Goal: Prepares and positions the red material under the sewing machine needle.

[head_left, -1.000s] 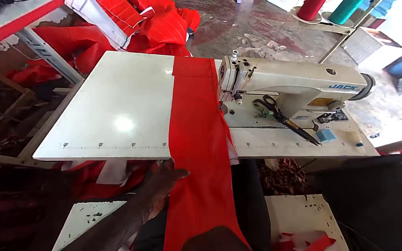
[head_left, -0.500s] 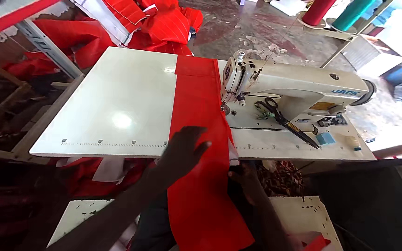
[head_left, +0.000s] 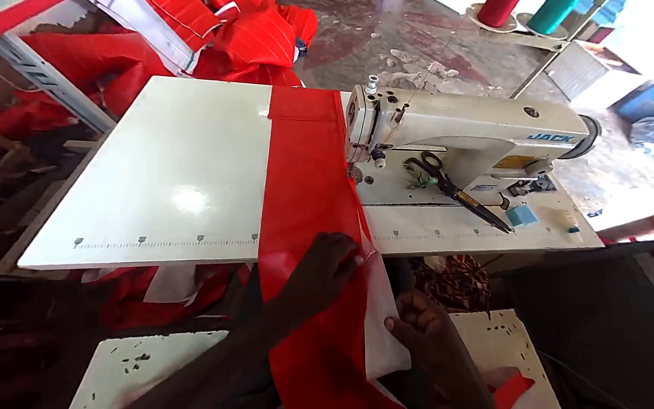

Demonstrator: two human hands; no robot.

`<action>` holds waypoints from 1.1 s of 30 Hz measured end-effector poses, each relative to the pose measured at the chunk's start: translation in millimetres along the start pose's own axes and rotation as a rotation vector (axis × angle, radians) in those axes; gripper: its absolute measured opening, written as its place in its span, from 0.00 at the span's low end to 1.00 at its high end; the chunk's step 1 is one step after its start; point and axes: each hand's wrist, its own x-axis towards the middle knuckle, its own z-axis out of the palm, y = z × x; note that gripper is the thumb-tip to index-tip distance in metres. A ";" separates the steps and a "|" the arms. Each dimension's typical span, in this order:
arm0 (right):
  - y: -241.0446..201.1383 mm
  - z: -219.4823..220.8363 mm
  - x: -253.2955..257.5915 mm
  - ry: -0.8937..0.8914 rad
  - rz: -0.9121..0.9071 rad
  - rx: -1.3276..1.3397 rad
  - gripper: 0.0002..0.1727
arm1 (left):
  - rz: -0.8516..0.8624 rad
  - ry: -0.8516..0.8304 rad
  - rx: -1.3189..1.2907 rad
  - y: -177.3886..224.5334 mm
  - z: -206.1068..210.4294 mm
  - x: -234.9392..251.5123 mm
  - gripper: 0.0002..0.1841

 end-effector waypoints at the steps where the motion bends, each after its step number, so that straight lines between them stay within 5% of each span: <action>1: -7.3 2.4 -2.1 -0.015 -0.011 0.028 0.13 | -0.020 0.009 -0.092 6.8 1.1 -7.7 0.22; 8: -39.3 21.0 -10.7 -0.030 -0.048 0.165 0.21 | -0.091 0.261 -0.395 15.4 9.4 -10.3 0.12; 13: -31.7 7.1 -5.9 -0.022 -0.108 0.219 0.20 | 0.052 0.182 -0.354 8.1 -3.7 17.2 0.09; 16: -25.3 -7.4 7.4 0.043 -0.163 -0.045 0.12 | 0.102 0.117 -0.347 13.0 -8.9 27.3 0.08; 19: -15.5 -14.5 36.4 0.139 -0.176 -0.224 0.19 | 0.113 0.076 -0.333 16.7 -14.9 32.7 0.07; 22: -7.6 -11.0 65.8 0.127 -0.211 -0.124 0.25 | 0.111 0.029 -0.265 17.1 -20.1 36.4 0.06; 27: -8.5 3.5 87.2 0.223 -0.225 0.015 0.08 | 0.082 -0.061 -0.364 13.1 -28.4 38.5 0.06; 33: -6.1 4.1 89.3 0.196 -0.154 0.093 0.07 | 0.116 -0.096 -0.502 -4.3 -28.2 36.0 0.08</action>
